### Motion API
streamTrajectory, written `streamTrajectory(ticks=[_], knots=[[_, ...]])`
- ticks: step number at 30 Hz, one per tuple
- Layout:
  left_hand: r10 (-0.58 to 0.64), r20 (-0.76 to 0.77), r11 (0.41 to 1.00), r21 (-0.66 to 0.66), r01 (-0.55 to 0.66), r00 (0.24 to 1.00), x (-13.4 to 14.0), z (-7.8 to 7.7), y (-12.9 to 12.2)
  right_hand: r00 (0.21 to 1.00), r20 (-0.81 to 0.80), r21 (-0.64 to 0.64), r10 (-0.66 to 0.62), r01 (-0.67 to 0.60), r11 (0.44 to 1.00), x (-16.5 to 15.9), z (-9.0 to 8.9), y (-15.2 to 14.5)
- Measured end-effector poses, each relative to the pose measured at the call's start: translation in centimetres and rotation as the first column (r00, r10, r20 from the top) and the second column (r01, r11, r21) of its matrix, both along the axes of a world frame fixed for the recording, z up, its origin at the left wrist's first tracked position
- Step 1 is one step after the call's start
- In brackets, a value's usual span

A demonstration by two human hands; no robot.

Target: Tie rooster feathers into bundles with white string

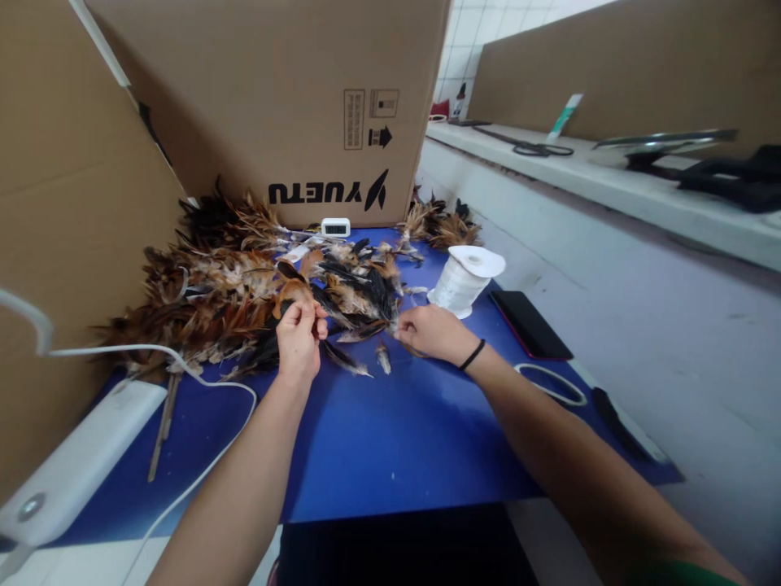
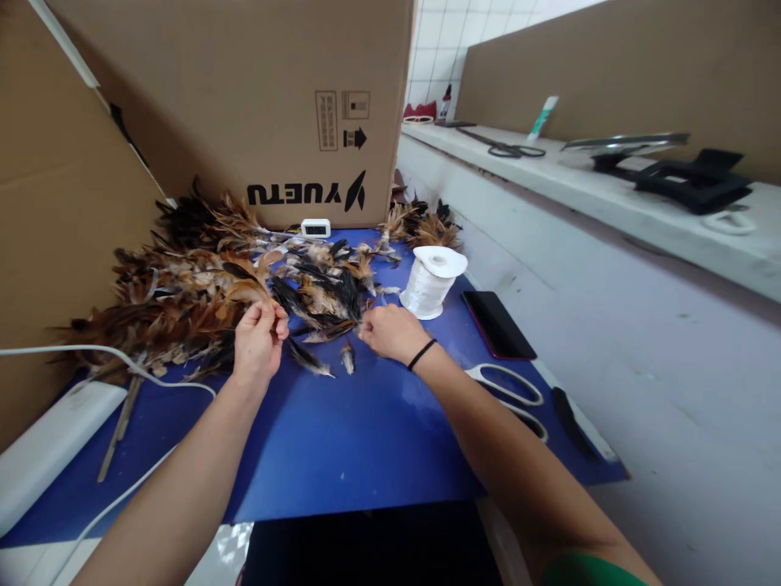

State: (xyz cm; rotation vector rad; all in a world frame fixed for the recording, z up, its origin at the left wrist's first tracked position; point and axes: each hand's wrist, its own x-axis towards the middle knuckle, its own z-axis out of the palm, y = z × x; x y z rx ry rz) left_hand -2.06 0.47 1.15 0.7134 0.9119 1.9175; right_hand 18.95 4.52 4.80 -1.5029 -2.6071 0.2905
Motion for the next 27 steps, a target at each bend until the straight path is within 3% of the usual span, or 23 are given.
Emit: streamTrajectory(ticks=[4, 8, 14, 17, 20, 22, 25, 27], knots=[[-0.009, -0.013, 1.0, -0.015, 0.009, 1.0, 0.1, -0.1, 0.0, 0.969, -0.151, 0.052, 0.196, -0.19, 0.98, -1.4, -1.1, -0.3], [-0.009, -0.023, 1.0, -0.015, 0.008, 1.0, 0.1, -0.1, 0.0, 0.945, -0.15, 0.064, 0.292, -0.285, 0.956, -3.7, -2.3, 0.2], [-0.017, -0.033, 1.0, -0.022, 0.017, 0.999, 0.2, -0.1, 0.0, 0.945, -0.086, 0.126, 0.315, -0.303, 0.945, -5.3, -3.3, 0.6], [-0.027, -0.036, 0.999, -0.036, 0.026, 0.999, 0.3, 0.0, -0.1, 0.91, -0.3, 0.072, 0.285, -0.277, 0.958, -4.9, -3.1, 0.8], [-0.047, -0.044, 0.998, -0.051, 0.045, 0.998, 0.4, 0.1, -0.2, 0.756, -0.648, -0.148, 0.099, -0.252, 0.956, -4.0, -2.3, 0.6], [-0.077, -0.047, 0.995, -0.068, 0.074, 0.996, 0.6, 0.1, -0.4, 0.588, -0.805, -0.314, -0.081, -0.306, 0.899, -3.4, -1.5, 0.2], [-0.148, -0.061, 0.985, -0.095, 0.142, 0.987, 0.9, 0.1, -0.6, 0.377, -0.876, -0.45, -0.301, -0.415, 0.79, -2.6, -0.7, -0.6], [-0.196, -0.078, 0.976, -0.107, 0.187, 0.978, 1.2, 0.1, -0.7, 0.293, -0.879, -0.475, -0.376, -0.467, 0.746, -2.1, -0.5, -1.0]])
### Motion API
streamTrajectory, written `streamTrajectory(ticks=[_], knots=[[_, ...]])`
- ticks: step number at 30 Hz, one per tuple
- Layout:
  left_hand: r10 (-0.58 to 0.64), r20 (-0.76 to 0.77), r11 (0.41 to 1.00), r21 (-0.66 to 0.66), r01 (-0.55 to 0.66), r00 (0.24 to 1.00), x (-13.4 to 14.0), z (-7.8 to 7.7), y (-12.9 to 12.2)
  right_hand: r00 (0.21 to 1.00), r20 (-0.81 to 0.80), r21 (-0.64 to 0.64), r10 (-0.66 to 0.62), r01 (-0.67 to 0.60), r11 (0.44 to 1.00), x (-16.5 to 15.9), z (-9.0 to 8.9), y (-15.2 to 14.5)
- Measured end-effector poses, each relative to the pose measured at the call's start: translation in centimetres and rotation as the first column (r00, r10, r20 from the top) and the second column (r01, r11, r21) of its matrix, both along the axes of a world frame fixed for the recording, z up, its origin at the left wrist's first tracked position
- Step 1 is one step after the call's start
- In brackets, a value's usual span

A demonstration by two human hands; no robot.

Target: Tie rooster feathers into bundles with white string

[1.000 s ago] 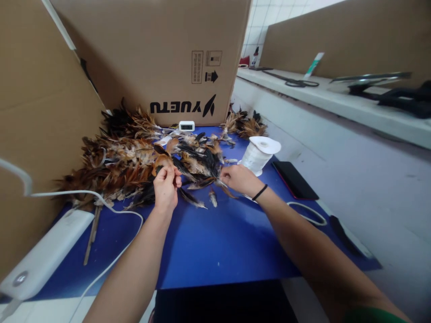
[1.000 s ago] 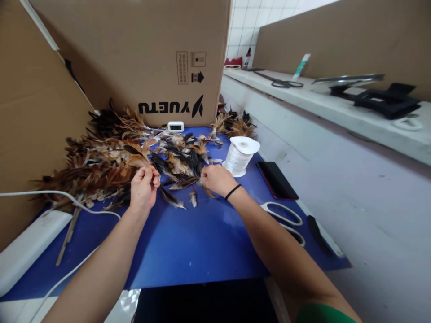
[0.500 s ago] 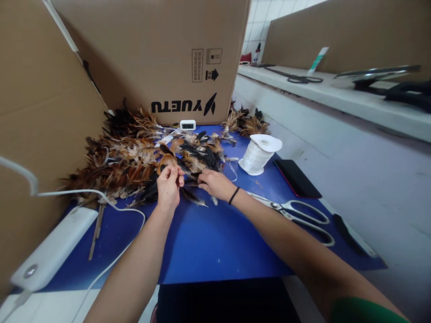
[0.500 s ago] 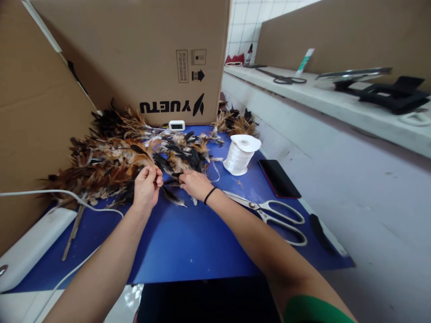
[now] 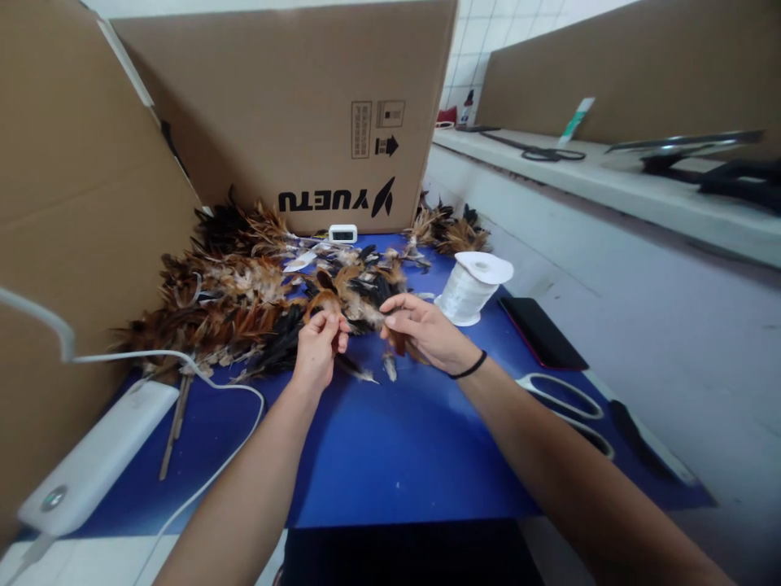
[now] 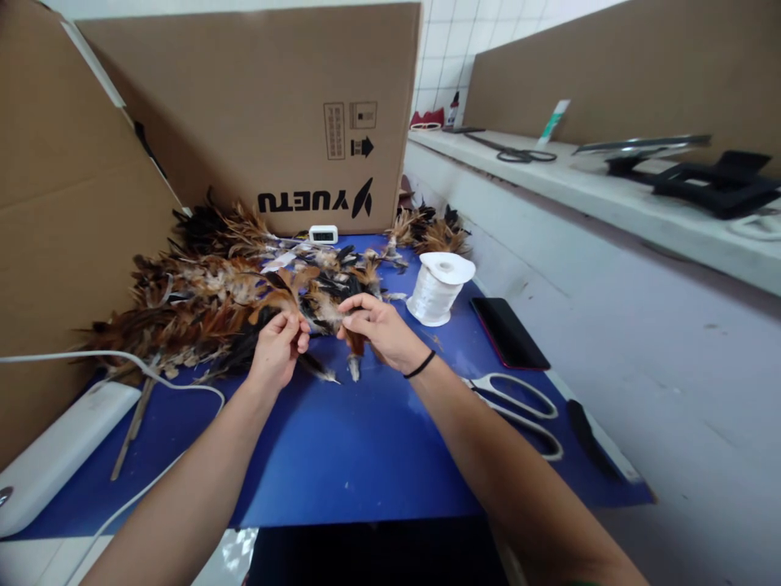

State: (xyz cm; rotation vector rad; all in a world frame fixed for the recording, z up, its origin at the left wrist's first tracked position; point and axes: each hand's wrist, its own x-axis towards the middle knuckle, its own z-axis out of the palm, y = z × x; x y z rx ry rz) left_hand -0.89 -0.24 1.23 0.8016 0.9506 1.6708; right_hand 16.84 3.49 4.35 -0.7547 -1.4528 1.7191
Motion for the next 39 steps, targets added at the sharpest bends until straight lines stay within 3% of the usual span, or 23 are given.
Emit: streamTrajectory(ticks=[6, 11, 16, 21, 27, 32, 39], knots=[[-0.09, -0.071, 0.996, 0.017, 0.091, 0.993, 0.5, -0.3, -0.2, 0.986, -0.162, -0.033, 0.04, -0.046, 0.998, 0.7, -0.2, -0.4], [-0.18, -0.075, 0.984, -0.008, 0.18, 0.981, 0.9, -0.3, -0.4, 0.989, -0.12, 0.12, -0.088, 0.102, 0.987, 0.6, -0.2, -0.6], [-0.252, -0.04, 0.967, -0.056, 0.25, 0.967, 1.3, -0.4, -0.6, 0.968, -0.135, 0.318, -0.213, 0.246, 0.915, 0.6, -0.2, -0.7], [-0.3, 0.005, 0.949, -0.103, 0.299, 0.954, 1.5, -0.5, -0.7, 0.964, -0.123, 0.297, -0.237, 0.263, 0.918, 0.6, -0.2, -0.8], [-0.346, 0.021, 0.931, -0.116, 0.346, 0.938, 1.7, -0.6, -0.7, 0.953, -0.125, 0.386, -0.278, 0.305, 0.871, 0.7, 0.5, -1.1], [-0.373, 0.044, 0.919, -0.118, 0.375, 0.927, 1.6, -0.8, -0.7, 0.954, -0.1, 0.351, -0.282, 0.3, 0.887, 0.5, 0.2, -1.2], [-0.401, 0.066, 0.897, -0.172, 0.407, 0.914, 1.7, -1.0, -0.9, 0.932, -0.102, 0.399, -0.347, 0.358, 0.844, 0.4, -0.2, -1.4]])
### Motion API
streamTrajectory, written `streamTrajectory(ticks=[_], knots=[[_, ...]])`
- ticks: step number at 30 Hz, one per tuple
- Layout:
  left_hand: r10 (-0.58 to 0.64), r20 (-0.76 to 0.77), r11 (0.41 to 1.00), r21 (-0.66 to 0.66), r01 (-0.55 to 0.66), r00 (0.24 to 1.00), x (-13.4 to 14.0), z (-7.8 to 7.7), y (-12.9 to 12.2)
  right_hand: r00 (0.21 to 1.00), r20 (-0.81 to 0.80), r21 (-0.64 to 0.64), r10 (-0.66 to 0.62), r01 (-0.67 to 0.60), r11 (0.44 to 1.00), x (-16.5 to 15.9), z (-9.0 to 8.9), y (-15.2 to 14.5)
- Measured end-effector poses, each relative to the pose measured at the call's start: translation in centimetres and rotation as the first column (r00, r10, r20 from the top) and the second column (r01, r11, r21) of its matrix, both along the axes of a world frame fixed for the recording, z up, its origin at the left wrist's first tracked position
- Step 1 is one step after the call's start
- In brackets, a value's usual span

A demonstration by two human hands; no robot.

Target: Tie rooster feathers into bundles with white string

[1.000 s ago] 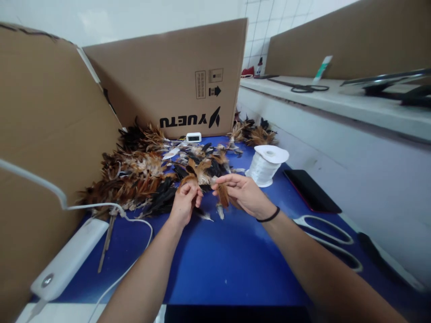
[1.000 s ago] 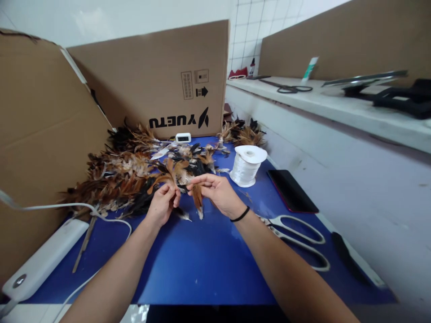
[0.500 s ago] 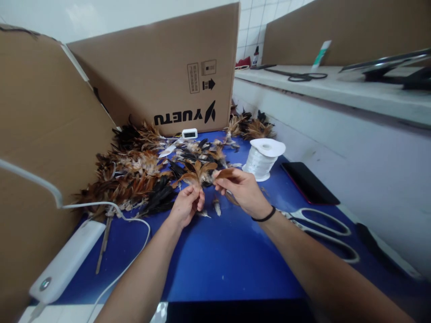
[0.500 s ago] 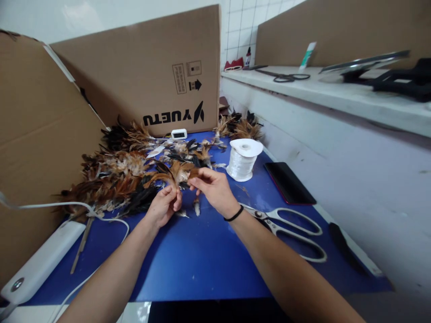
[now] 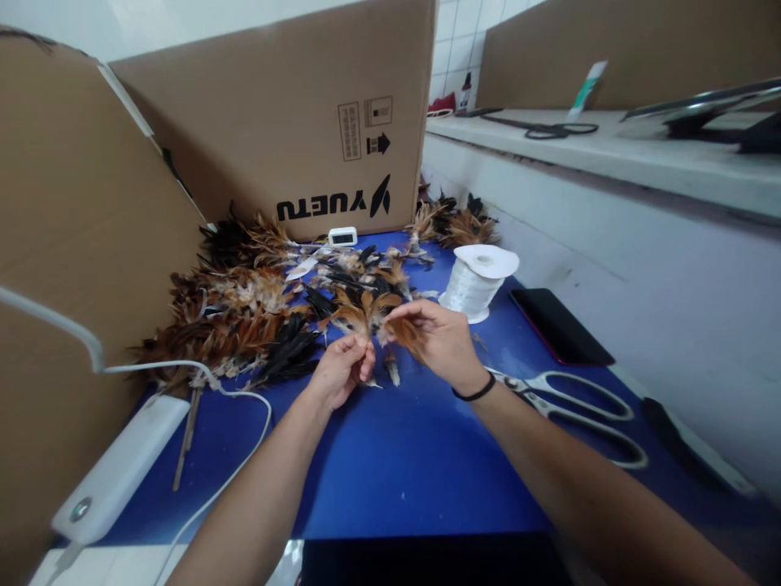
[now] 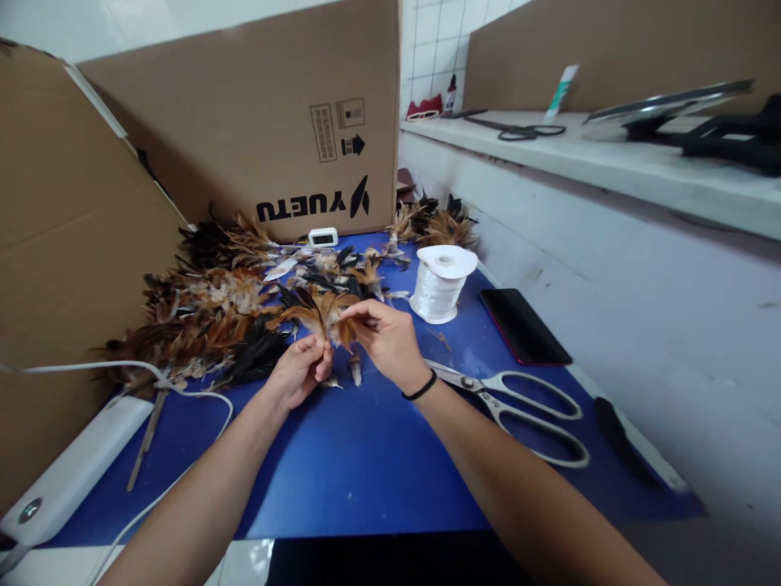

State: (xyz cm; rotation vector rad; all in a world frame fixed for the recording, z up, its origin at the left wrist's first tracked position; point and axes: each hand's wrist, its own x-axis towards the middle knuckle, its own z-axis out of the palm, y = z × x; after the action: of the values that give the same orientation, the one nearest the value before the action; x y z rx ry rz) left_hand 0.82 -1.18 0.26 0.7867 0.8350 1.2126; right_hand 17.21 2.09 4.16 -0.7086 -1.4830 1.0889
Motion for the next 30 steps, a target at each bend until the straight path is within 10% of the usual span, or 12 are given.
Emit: streamTrajectory(ticks=[30], knots=[[-0.114, 0.035, 0.989, -0.093, 0.116, 0.993, 0.2, 0.3, -0.3, 0.986, 0.088, 0.536, -0.143, 0.075, 0.841, -0.4, -1.5, -0.1]])
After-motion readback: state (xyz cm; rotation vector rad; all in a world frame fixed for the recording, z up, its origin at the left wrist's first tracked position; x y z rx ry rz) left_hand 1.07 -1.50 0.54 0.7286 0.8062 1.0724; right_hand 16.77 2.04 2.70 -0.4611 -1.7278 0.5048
